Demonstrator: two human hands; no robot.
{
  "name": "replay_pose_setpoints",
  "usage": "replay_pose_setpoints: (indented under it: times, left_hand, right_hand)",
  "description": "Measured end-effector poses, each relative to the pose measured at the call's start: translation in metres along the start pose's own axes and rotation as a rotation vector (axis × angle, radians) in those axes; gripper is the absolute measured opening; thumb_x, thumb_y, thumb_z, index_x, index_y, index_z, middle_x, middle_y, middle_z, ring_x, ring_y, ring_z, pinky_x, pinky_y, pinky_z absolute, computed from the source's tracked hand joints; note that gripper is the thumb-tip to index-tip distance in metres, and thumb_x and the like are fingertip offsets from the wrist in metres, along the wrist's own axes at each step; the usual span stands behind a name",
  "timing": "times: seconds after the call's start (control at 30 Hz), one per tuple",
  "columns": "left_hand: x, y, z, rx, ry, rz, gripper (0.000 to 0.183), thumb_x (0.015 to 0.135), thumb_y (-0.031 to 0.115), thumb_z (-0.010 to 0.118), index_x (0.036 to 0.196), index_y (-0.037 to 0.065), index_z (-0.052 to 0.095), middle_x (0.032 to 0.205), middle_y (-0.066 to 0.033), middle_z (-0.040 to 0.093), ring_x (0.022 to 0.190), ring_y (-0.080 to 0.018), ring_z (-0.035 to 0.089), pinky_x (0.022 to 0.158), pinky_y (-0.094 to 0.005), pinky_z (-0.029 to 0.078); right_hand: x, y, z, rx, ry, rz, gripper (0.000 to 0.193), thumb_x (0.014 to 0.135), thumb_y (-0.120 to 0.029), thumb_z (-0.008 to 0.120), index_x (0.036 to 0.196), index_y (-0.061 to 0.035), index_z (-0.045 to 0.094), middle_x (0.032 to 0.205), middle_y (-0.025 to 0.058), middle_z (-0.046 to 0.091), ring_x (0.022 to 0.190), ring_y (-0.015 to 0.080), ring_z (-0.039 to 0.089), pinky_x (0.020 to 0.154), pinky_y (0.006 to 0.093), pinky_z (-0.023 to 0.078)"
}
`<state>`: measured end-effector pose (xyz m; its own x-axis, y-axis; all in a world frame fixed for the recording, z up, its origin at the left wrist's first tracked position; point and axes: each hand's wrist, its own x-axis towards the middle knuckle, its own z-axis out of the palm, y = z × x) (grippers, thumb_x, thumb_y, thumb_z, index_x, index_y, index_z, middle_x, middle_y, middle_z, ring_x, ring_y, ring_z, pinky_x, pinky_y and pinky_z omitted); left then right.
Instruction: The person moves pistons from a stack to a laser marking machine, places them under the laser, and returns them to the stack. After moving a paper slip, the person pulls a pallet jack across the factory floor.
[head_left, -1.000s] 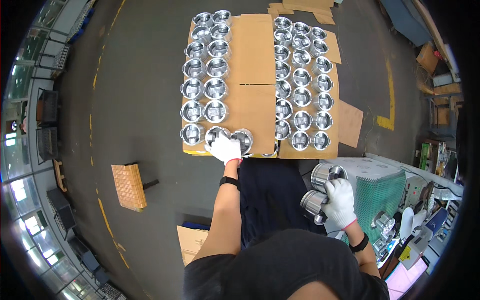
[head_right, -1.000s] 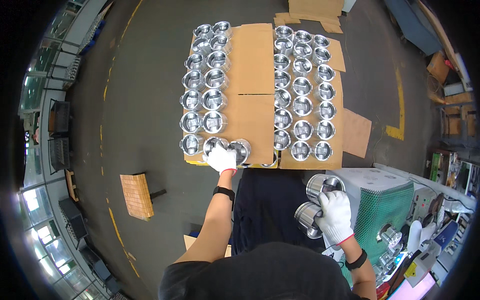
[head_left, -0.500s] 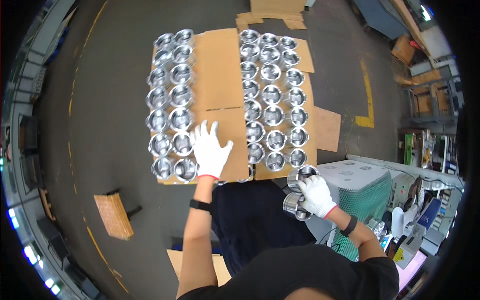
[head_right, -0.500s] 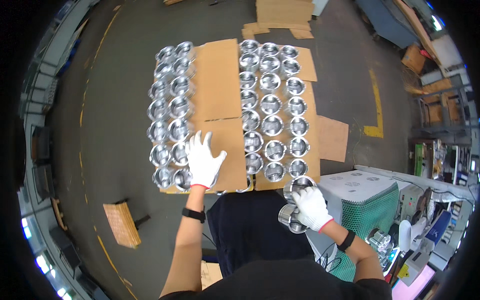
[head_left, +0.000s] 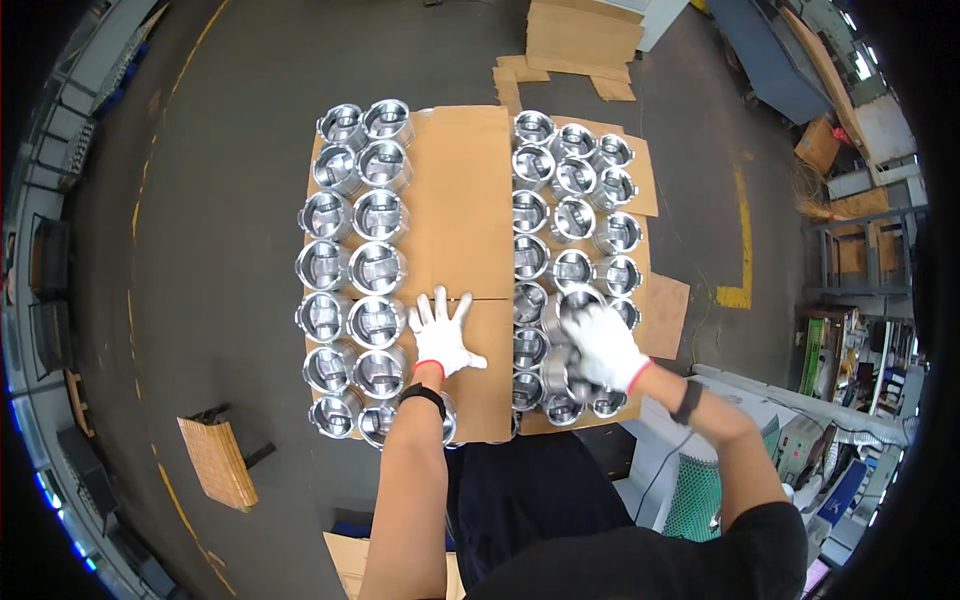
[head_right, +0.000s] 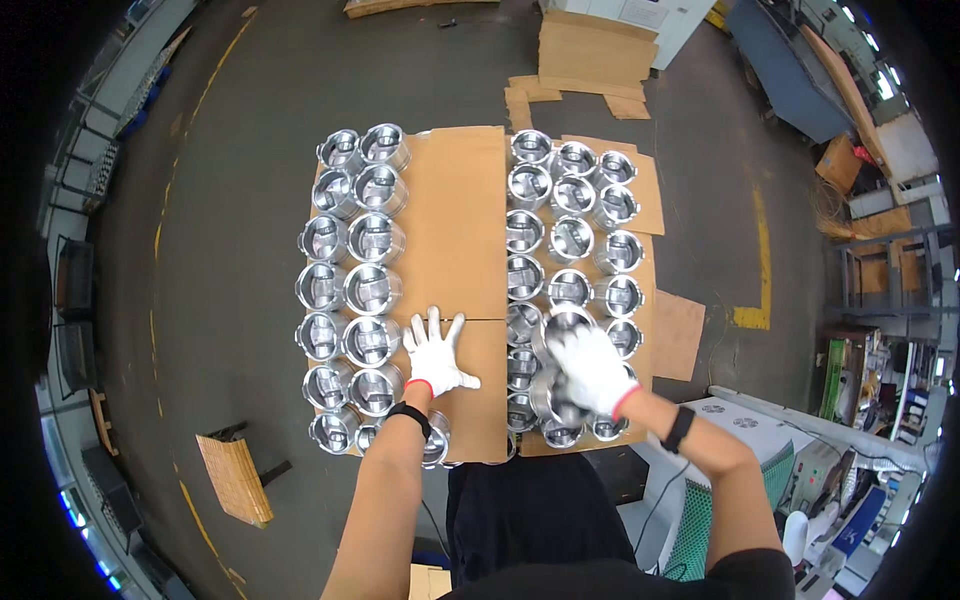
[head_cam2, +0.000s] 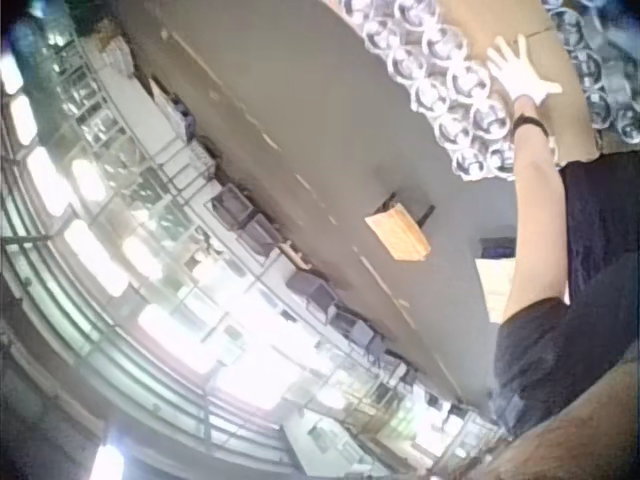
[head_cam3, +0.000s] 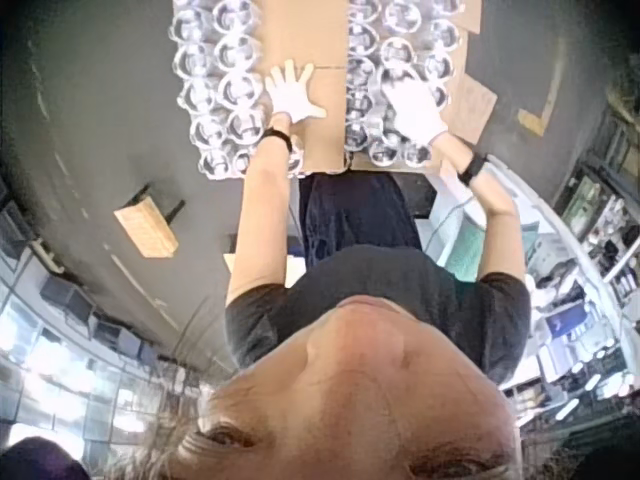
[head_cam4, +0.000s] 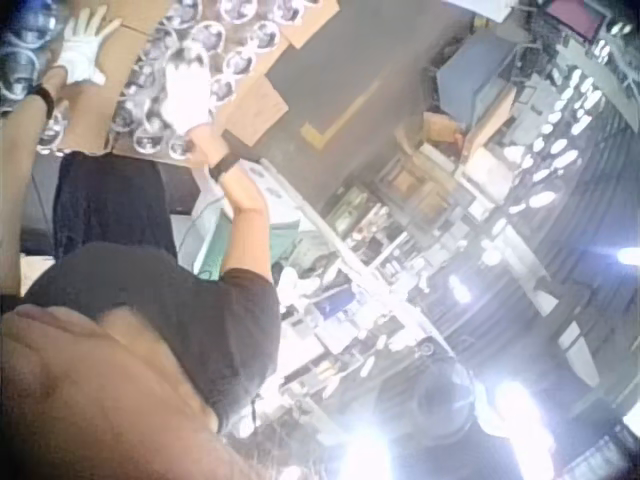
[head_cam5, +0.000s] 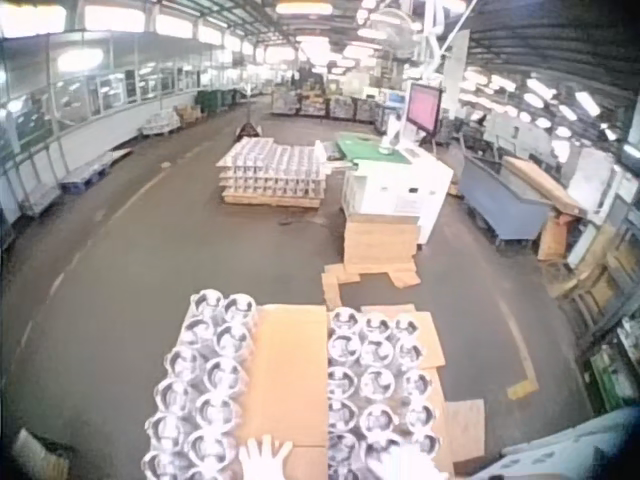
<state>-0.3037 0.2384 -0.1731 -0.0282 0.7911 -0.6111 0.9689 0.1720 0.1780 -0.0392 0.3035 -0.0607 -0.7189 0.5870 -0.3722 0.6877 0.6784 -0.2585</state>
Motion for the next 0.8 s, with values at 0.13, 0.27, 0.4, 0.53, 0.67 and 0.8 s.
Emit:
replay_pose_setpoints:
  times: [0.13,0.27,0.4,0.53,0.67,0.8]
  left_hand:
    - [0.004,-0.008,-0.005,-0.033,0.000,0.031,0.127,0.052,0.064,0.084,0.156,0.028,0.022,0.161,-0.0233,0.011,0.146,-0.0504,0.007,0.115,-0.0644,0.006]
    - [0.012,-0.014,-0.001,-0.084,-0.010,0.047,0.125,0.052,0.062,0.085,0.156,0.031,0.022,0.161,-0.0227,0.012,0.146,-0.0501,0.007,0.115,-0.0644,0.004]
    - [0.015,-0.023,0.005,-0.141,-0.015,0.063,0.125,0.052,0.061,0.085,0.156,0.032,0.022,0.161,-0.0239,0.012,0.146,-0.0513,0.008,0.115,-0.0649,0.003]
    - [0.013,-0.027,0.004,-0.192,-0.021,0.061,0.123,0.052,0.056,0.087,0.155,0.034,0.023,0.161,-0.0228,0.013,0.146,-0.0517,0.008,0.114,-0.0650,0.003]
    - [0.016,-0.022,0.002,-0.206,-0.007,0.068,0.119,0.053,0.052,0.089,0.153,0.037,0.026,0.161,-0.0185,0.016,0.146,-0.0481,0.011,0.115,-0.0628,0.006]
    - [0.015,-0.019,0.002,-0.214,-0.022,0.064,0.120,0.052,0.051,0.089,0.153,0.037,0.026,0.161,-0.0180,0.017,0.146,-0.0481,0.012,0.115,-0.0626,0.008]
  right_hand:
    - [0.117,0.017,-0.007,-0.050,0.207,-0.127,0.048,0.068,-0.017,0.068,0.113,-0.0043,0.059,0.112,0.0149,0.059,0.099,0.0329,0.055,0.088,0.0457,0.044]
    - [0.227,0.035,-0.006,-0.109,0.308,-0.155,0.045,0.073,-0.013,0.062,0.117,-0.0049,0.059,0.112,0.0158,0.060,0.100,0.0334,0.055,0.089,0.0469,0.044]
    - [0.310,0.026,-0.028,-0.160,0.304,-0.073,0.041,0.080,-0.012,0.057,0.120,-0.0051,0.060,0.110,0.0208,0.062,0.103,0.0360,0.059,0.091,0.0468,0.045]
    - [0.364,0.021,-0.045,-0.201,0.291,-0.031,0.040,0.082,-0.013,0.057,0.121,-0.0061,0.060,0.116,0.0232,0.062,0.107,0.0378,0.060,0.094,0.0466,0.048]
    - [0.391,0.032,-0.053,-0.208,0.388,-0.050,0.038,0.079,-0.011,0.059,0.116,-0.0056,0.059,0.104,0.0224,0.065,0.098,0.0386,0.062,0.088,0.0476,0.048]
    - [0.384,0.034,-0.054,-0.190,0.424,-0.114,0.046,0.080,-0.021,0.063,0.123,-0.0038,0.057,0.114,0.0195,0.062,0.107,0.0364,0.058,0.096,0.0465,0.044]
